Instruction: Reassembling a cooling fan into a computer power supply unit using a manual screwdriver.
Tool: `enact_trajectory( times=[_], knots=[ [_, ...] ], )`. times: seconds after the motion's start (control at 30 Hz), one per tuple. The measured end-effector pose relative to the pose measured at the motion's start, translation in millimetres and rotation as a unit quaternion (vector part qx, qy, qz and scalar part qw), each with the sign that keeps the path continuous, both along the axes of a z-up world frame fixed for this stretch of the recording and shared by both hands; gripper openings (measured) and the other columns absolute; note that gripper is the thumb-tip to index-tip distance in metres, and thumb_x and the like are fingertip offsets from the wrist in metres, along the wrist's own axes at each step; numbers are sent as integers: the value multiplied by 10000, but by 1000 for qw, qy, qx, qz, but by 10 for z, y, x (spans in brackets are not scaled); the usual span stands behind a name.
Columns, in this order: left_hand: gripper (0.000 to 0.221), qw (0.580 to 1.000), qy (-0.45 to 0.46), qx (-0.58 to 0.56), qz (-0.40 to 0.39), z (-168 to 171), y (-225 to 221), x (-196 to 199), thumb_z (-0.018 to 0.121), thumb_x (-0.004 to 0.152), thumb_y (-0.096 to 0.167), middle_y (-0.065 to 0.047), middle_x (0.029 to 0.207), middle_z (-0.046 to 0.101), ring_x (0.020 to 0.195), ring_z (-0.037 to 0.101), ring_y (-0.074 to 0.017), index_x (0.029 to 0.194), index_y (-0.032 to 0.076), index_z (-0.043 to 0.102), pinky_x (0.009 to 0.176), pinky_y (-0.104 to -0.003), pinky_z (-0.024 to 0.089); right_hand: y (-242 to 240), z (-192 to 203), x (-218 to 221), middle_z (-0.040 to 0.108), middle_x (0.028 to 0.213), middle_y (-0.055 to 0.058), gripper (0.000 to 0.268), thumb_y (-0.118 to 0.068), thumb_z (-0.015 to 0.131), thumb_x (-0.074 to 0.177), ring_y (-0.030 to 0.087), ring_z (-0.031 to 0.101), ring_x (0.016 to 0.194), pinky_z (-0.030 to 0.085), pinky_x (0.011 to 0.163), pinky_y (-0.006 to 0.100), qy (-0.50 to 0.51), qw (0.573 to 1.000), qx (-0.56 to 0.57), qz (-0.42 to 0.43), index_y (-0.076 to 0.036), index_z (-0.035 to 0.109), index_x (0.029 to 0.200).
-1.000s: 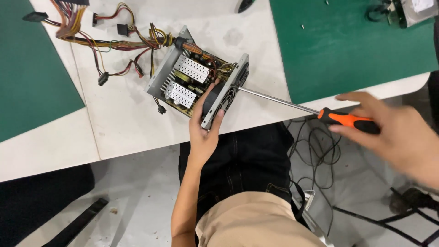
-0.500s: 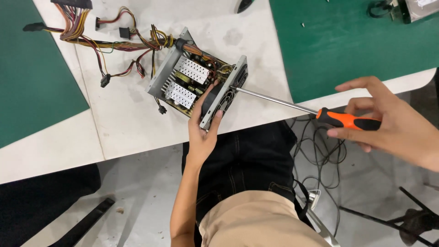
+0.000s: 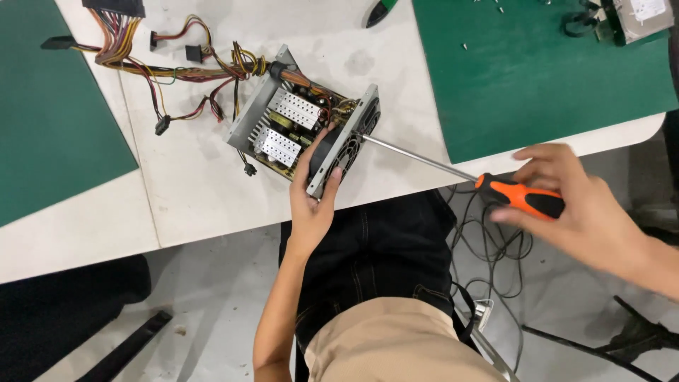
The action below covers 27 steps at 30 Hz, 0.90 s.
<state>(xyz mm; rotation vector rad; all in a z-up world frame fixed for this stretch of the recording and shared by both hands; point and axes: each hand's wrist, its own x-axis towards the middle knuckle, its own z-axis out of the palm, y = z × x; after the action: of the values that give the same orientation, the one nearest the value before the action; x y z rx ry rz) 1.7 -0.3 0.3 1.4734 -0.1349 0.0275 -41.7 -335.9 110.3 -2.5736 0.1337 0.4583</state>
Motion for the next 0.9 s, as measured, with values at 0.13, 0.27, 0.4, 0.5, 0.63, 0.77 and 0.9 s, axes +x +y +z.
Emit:
enact_trajectory(
  times=[0.13,0.27,0.4,0.5,0.63,0.77,0.9],
  knots=[
    [474,1000,7,-13,-7,-43,5,-21,555,1096,266,-117,1574,490,1521,442,-323,1531,108,451,1270,-485,419,-63,71,109,748,745,258,584,154,669,858,215,525,506,315,454,283,-493,539,-387,562,-38,438,1359],
    [474,1000,-14,-19,-9,-167,34,-16,561,1106,247,-125,1578,484,1515,452,-342,1543,106,442,1256,-499,443,136,156,-4,657,922,102,331,-295,804,1036,165,455,583,384,461,287,-408,728,-330,440,-100,593,1200],
    [467,999,-20,25,-15,-72,40,-10,543,1103,270,-116,1557,513,1503,469,-314,1529,98,455,1265,-467,416,473,565,234,766,746,140,705,-107,790,813,274,563,514,386,595,335,150,977,88,-126,-184,452,1426],
    [463,999,-18,39,-8,-43,20,-29,537,1099,283,-111,1548,527,1500,470,-303,1518,96,470,1271,-462,392,332,387,143,768,925,101,643,-200,736,840,310,662,665,431,562,366,126,989,21,-71,-200,487,1434],
    [469,1000,-7,25,1,-42,11,-19,547,1089,286,-116,1548,525,1488,479,-292,1508,86,480,1262,-432,395,114,68,-77,721,851,17,624,-562,518,1091,121,504,578,386,494,237,-462,677,-438,369,-10,776,1225],
    [452,1000,-2,0,13,-31,39,-11,548,1098,268,-121,1546,518,1498,475,-313,1509,92,478,1248,-455,440,150,-125,-258,652,819,84,524,-374,748,1119,145,500,556,340,458,249,-443,650,-430,443,-5,505,1400],
    [461,1000,-8,-4,7,-61,82,22,556,1096,268,-121,1545,515,1496,476,-307,1508,82,469,1255,-440,435,459,231,-48,791,1031,-65,417,-375,739,941,119,717,787,449,690,265,-90,972,-195,95,-168,559,1255]
  ],
)
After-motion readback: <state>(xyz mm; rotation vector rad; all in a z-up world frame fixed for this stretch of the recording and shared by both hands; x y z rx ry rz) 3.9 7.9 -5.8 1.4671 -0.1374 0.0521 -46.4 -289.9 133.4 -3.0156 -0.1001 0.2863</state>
